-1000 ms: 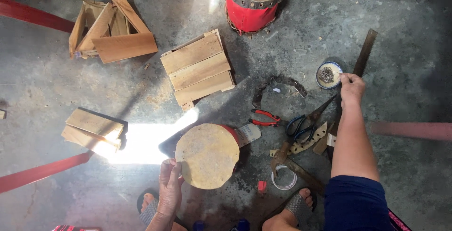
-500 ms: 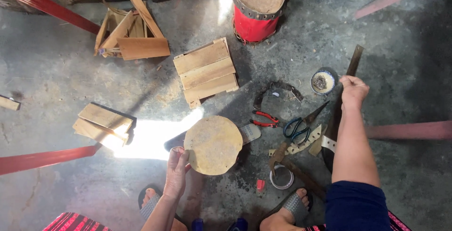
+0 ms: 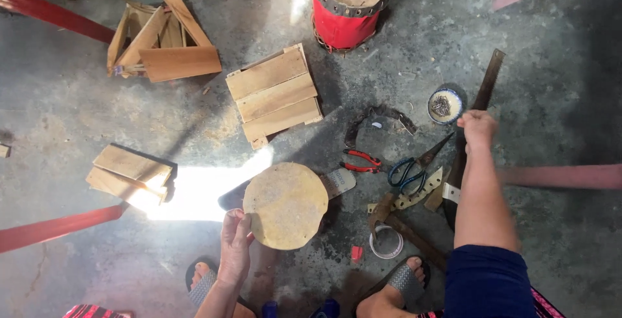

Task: Securing a drum skin onto a wooden frame using a hammer and other hand tools.

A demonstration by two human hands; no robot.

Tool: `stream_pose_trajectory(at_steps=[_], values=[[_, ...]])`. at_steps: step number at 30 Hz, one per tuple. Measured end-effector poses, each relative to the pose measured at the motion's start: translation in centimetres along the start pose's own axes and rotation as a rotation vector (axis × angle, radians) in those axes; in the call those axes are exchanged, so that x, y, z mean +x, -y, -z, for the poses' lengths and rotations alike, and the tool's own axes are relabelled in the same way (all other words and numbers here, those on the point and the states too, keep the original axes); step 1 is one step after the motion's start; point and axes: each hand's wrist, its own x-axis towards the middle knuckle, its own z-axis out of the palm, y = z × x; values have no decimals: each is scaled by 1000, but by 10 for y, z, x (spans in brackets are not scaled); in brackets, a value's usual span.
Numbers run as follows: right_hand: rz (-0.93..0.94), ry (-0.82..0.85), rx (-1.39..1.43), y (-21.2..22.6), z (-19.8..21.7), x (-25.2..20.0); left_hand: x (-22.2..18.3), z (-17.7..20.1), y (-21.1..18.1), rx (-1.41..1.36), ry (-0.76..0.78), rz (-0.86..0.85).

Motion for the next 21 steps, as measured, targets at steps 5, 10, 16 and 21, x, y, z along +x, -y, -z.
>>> stream_pose_trajectory(at_steps=[5,10,16,21], values=[[238,-15,-267,-43,-10,30,2,1,4,18,-51,52],[389,-175,-750,-26,-28,20,5,9,17,21,-69,28],[137,-263,-638,-54,-40,55,8,9,16,-8,-88,68],[67,-141,-650,-40,-34,56,9,10,18,-56,-63,40]])
